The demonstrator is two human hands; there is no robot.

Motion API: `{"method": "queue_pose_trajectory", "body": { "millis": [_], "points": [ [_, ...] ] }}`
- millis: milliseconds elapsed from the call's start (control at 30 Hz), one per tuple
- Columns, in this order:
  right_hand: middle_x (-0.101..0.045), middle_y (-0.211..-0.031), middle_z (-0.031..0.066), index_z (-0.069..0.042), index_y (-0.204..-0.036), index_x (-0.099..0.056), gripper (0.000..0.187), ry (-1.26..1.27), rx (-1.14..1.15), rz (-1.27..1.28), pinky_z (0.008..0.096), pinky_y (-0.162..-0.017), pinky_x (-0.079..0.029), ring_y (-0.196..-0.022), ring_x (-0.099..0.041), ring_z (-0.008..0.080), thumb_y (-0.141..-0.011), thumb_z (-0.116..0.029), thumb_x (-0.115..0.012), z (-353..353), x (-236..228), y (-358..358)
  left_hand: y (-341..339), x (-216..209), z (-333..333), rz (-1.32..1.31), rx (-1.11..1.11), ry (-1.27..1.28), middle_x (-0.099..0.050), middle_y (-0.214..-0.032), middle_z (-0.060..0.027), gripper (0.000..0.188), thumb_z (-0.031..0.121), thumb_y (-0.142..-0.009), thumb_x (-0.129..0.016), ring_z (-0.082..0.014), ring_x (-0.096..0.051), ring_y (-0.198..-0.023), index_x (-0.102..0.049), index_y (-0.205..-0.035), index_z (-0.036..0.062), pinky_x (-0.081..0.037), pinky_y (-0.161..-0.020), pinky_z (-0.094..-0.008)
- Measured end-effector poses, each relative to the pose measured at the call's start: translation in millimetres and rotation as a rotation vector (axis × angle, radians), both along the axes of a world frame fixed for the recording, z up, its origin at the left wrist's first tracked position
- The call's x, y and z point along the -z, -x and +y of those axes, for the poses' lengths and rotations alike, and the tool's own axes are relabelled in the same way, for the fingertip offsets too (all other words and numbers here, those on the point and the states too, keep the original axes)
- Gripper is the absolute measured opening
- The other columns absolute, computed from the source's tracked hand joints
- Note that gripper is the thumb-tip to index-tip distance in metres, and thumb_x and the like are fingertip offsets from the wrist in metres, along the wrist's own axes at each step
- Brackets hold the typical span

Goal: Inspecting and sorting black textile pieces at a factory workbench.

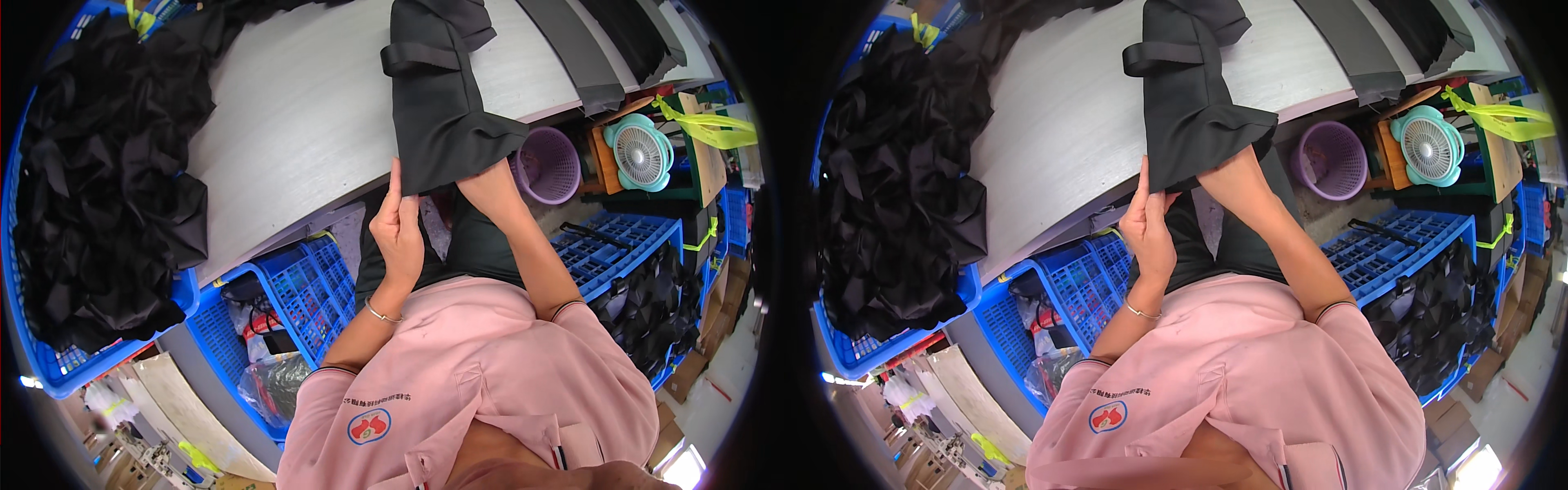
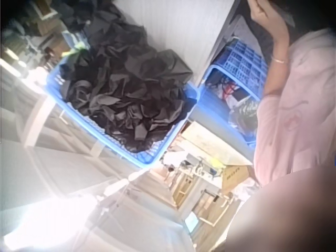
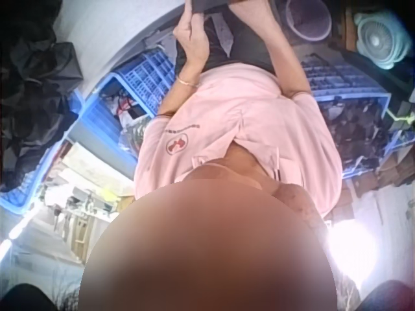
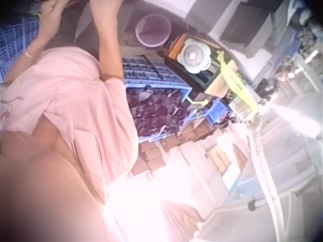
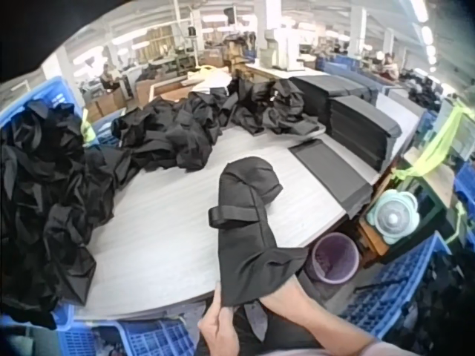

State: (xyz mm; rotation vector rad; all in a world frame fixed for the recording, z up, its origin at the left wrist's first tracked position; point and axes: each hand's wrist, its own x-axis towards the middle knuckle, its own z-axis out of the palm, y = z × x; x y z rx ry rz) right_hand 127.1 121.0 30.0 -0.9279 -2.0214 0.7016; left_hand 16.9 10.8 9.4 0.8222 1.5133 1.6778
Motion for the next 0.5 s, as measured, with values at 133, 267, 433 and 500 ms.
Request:
{"method": "queue_pose_trajectory", "body": {
  "millis": [133,267,433,500],
  "points": [
    [-0.066,-0.098,0.0200,0.004,-0.098,-0.060,0.019,0.193,-0.123,0.099,0.0409,-0.082,-0.049,-0.091,-0.061,0.0394,-0.080,-0.001,-0.062,3,-23,-1,8,-5,1,-0.223,-0.006,-0.050,-0.063,-0.125,-0.0095,0.047,0.002,-0.098,-0.043,-0.0121,-0.059,-0.104,-0.045,-0.144,-0.0018,-0.049,-0.093,-0.0276],
    [-0.066,-0.095,0.0203,0.004,-0.098,-0.061,0.017,0.393,-0.224,0.128,0.0416,-0.080,-0.050,-0.089,-0.060,0.0413,-0.081,0.000,-0.060,8,-25,-6,14,1,0,-0.296,-0.018,-0.043,-0.061,-0.131,-0.0135,0.043,0.008,-0.102,-0.043,-0.0163,-0.061,-0.112,-0.045,-0.144,-0.0037,-0.052,-0.096,-0.0324],
    [-0.065,-0.097,0.0173,0.001,-0.096,-0.066,0.018,-0.013,-0.067,-0.244,0.0433,-0.080,-0.049,-0.092,-0.061,0.0381,-0.079,-0.005,-0.064,-2,0,4,7,7,14,-0.108,-0.119,0.009,-0.068,-0.111,-0.0085,0.035,0.006,-0.101,-0.052,-0.0128,-0.065,-0.096,-0.056,-0.134,-0.0041,-0.056,-0.084,-0.0293],
    [-0.064,-0.098,0.0156,-0.001,-0.095,-0.067,0.020,-0.179,-0.011,-0.389,0.0428,-0.079,-0.049,-0.094,-0.062,0.0360,-0.076,-0.008,-0.066,-3,0,6,7,8,18,-0.318,-0.035,-0.049,-0.068,-0.112,-0.0075,0.028,-0.001,-0.100,-0.050,-0.0104,-0.064,-0.094,-0.060,-0.125,-0.0071,-0.056,-0.082,-0.0254]
  ]
}}
